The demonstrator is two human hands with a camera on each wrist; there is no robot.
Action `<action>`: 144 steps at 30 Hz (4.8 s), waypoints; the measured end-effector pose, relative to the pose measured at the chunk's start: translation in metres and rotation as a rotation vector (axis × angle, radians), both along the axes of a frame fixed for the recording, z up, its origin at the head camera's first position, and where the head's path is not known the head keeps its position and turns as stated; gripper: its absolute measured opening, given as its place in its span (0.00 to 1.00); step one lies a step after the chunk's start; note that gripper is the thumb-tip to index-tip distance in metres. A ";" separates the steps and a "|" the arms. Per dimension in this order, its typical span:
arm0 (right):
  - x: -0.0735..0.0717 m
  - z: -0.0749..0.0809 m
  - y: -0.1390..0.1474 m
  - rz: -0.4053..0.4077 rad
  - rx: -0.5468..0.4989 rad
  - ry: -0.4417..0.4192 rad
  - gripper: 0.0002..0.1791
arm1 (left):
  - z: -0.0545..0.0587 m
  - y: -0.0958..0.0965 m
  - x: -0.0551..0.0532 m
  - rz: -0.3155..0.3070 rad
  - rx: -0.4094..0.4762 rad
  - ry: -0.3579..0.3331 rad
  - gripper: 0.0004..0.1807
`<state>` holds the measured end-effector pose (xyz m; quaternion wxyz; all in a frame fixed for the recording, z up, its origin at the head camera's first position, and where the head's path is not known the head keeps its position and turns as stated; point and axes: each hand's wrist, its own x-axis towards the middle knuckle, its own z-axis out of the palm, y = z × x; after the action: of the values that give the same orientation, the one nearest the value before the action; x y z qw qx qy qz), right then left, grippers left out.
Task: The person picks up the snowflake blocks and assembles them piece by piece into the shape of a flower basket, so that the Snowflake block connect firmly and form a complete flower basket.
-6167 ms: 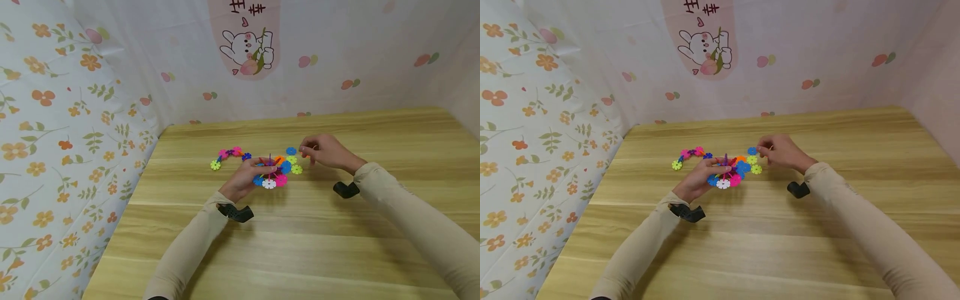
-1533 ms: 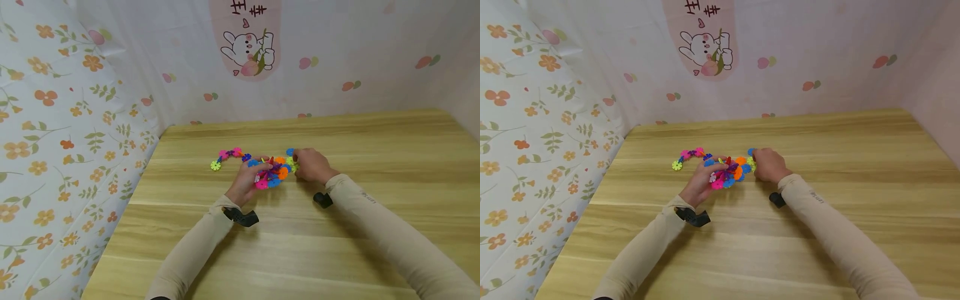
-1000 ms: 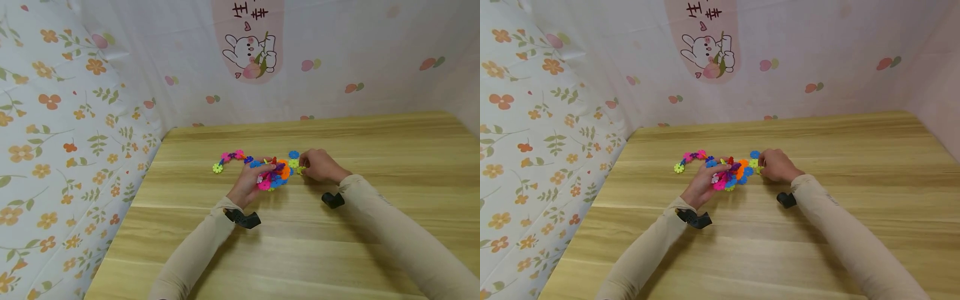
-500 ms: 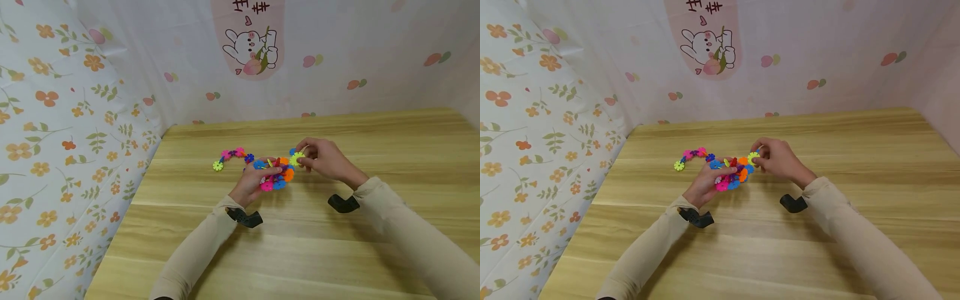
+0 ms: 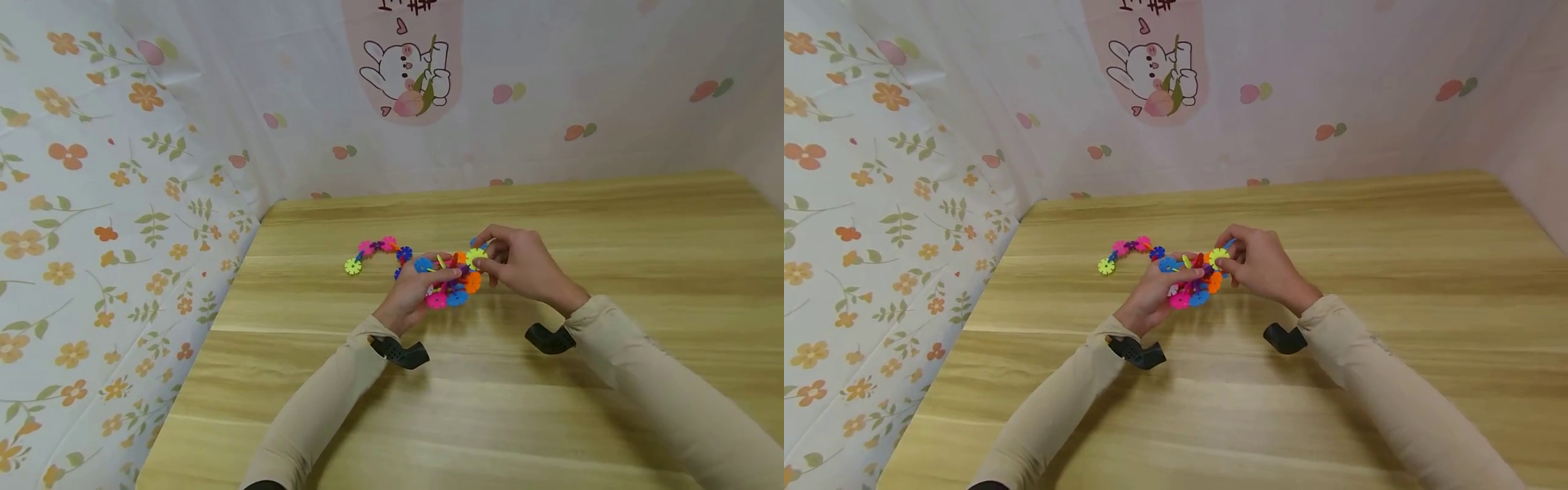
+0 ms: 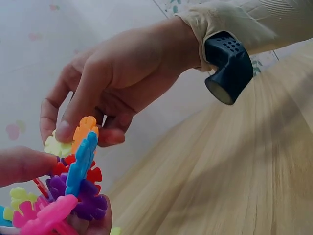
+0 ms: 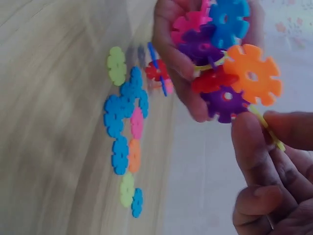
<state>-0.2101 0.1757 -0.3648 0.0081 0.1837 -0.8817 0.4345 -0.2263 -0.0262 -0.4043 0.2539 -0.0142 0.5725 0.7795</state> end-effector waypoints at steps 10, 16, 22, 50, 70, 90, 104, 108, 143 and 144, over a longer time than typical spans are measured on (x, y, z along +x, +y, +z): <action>0.003 -0.004 -0.003 -0.015 -0.058 0.020 0.02 | 0.003 0.003 0.002 0.026 -0.052 0.075 0.11; 0.006 -0.006 0.001 -0.010 -0.064 -0.020 0.04 | 0.005 0.004 0.003 0.053 -0.071 0.051 0.14; 0.010 -0.013 -0.003 -0.034 -0.004 0.120 0.03 | 0.007 0.012 0.006 0.069 -0.115 0.064 0.13; 0.003 -0.006 0.004 0.064 0.056 -0.028 0.03 | 0.005 0.016 0.008 0.035 -0.100 -0.055 0.12; 0.003 -0.016 0.002 -0.074 -0.169 -0.290 0.18 | -0.001 -0.001 0.000 0.078 0.085 -0.072 0.27; -0.044 -0.001 0.023 0.044 0.140 -0.196 0.13 | -0.011 -0.002 -0.009 0.167 0.142 0.000 0.15; -0.091 -0.038 0.004 0.086 0.598 0.093 0.21 | -0.011 -0.012 -0.004 0.089 0.090 -0.003 0.16; -0.093 -0.040 0.001 0.061 0.595 0.055 0.18 | -0.010 -0.009 -0.004 0.077 0.078 -0.035 0.22; -0.029 0.001 0.016 0.054 0.115 -0.025 0.05 | -0.008 0.000 -0.008 -0.030 0.020 0.094 0.07; -0.028 0.003 0.014 0.060 0.104 -0.020 0.05 | -0.008 -0.001 -0.008 -0.042 0.015 0.096 0.07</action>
<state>-0.2380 0.1893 -0.3622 -0.0231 0.2058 -0.8973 0.3897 -0.2342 -0.0268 -0.4121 0.2428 0.0372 0.5781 0.7781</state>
